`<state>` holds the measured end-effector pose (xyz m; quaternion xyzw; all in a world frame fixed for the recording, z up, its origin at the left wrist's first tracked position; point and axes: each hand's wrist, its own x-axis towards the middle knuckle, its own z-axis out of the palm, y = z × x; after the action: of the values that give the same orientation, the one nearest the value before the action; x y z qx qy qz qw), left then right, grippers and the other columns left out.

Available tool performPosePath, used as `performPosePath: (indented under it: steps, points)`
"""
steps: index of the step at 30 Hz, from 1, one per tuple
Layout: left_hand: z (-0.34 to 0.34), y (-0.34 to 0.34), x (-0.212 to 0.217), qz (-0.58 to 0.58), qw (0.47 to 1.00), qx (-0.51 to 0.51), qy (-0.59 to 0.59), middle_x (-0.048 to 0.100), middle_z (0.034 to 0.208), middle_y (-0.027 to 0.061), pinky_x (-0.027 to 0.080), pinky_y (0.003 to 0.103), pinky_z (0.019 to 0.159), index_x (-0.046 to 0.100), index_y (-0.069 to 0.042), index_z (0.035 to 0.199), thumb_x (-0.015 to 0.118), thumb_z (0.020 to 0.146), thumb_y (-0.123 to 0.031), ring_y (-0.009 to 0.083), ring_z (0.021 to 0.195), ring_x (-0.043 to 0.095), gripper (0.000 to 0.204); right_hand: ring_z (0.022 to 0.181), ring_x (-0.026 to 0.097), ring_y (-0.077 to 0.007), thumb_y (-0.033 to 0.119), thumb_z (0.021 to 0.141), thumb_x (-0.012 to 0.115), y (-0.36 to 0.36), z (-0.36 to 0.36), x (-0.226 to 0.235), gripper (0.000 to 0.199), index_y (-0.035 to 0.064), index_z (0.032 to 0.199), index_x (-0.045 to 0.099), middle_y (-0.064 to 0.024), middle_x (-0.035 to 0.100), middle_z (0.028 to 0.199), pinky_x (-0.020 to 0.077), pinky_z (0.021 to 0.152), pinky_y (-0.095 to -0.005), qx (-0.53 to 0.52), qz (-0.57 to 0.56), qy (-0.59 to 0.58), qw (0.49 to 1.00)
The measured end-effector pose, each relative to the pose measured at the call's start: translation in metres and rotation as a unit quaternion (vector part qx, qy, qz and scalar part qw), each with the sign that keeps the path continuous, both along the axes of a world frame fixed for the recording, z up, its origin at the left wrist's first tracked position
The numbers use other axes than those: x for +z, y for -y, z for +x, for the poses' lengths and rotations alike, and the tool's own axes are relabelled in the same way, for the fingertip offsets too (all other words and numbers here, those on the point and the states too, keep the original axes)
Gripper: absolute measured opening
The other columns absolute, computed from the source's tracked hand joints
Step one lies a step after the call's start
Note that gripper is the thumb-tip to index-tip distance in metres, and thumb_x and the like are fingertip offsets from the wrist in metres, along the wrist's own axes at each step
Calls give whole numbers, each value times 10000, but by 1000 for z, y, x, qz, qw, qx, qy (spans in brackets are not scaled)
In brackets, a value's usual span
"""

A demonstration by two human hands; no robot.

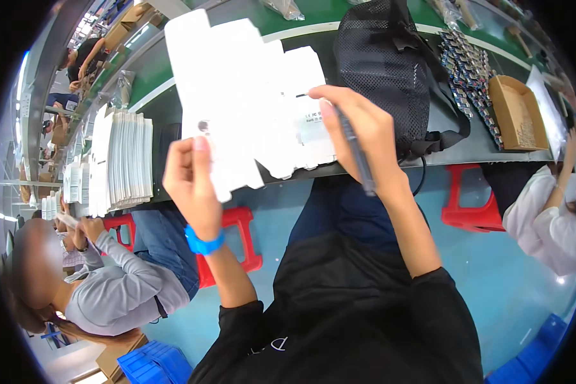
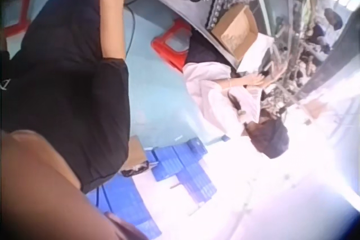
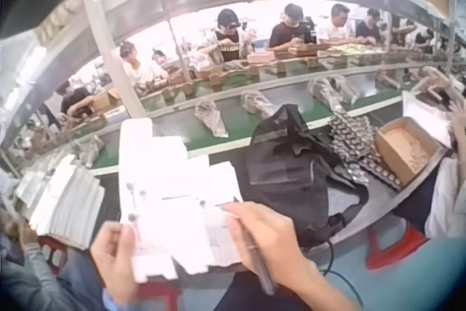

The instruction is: Marking earphone packaging boxes with a black marker at an assembly line.

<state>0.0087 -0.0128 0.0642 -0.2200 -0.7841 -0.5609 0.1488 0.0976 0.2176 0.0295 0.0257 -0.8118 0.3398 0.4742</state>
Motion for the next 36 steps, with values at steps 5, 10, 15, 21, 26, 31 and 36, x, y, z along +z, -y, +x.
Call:
performPosePath:
  steps: [5, 10, 15, 21, 26, 31, 36]
  points:
    - [-90, 58, -20, 15, 999, 38, 23, 603, 756, -32, 356, 228, 604, 669, 10, 933, 649, 1048, -237, 26, 691, 469, 274, 1290, 594, -374, 116, 970, 664, 10, -19, -17, 291, 21, 1246, 649, -176, 686, 1274, 470, 1092, -483, 1, 125, 119, 985]
    - [-138, 76, -35, -173, 985, 28, 2, 641, 861, 91, 470, 319, 703, 675, 23, 941, 669, 1027, -310, 159, 765, 586, 345, 1409, 469, -432, 169, 990, 642, 12, -21, -33, 370, 34, 1329, 587, -192, 594, 1426, 341, 1206, -535, -23, 183, 191, 964]
    - [-157, 57, -38, -234, 972, 32, -12, 689, 927, 149, 526, 377, 777, 678, 25, 970, 664, 1020, -357, 260, 832, 675, 385, 1425, 443, -459, 150, 1015, 585, 10, -20, -32, 342, 7, 1325, 562, -227, 568, 1453, 345, 1202, -538, 11, 152, 199, 968]
    - [-147, 34, -31, -284, 954, 89, -39, 767, 1029, 173, 553, 422, 775, 636, -17, 1124, 664, 1000, -387, 317, 810, 731, 391, 1408, 465, -448, 131, 1001, 604, 8, -21, -32, 346, 23, 1328, 583, -200, 580, 1447, 378, 1187, -518, -8, 165, 198, 966]
    - [-141, 24, -34, -241, 969, 52, 7, 654, 1300, 286, 487, 433, 1038, 578, 28, 1350, 653, 1004, -386, 421, 1204, 638, 544, 1409, 467, -441, 135, 1004, 602, 9, -23, -32, 344, 25, 1329, 586, -198, 578, 1451, 368, 1197, -518, -10, 171, 197, 965]
    - [-97, 8, -17, -138, 960, 80, -230, 647, 1248, 198, 498, 430, 938, 651, 22, 1183, 654, 1000, -147, 351, 1130, 624, 249, 1413, 466, -433, 144, 1004, 607, 4, -22, -31, 350, 28, 1333, 584, -197, 580, 1452, 350, 1214, -515, 0, 172, 199, 965]
    - [12, -20, -34, -48, 986, -103, 118, 562, 574, 38, 423, 254, 494, 634, 24, 839, 664, 1020, -120, 63, 526, 580, 234, 1433, 455, -411, 141, 1008, 597, -3, -21, -27, 352, 34, 1343, 581, -189, 591, 1446, 332, 1228, -514, 20, 176, 200, 964]
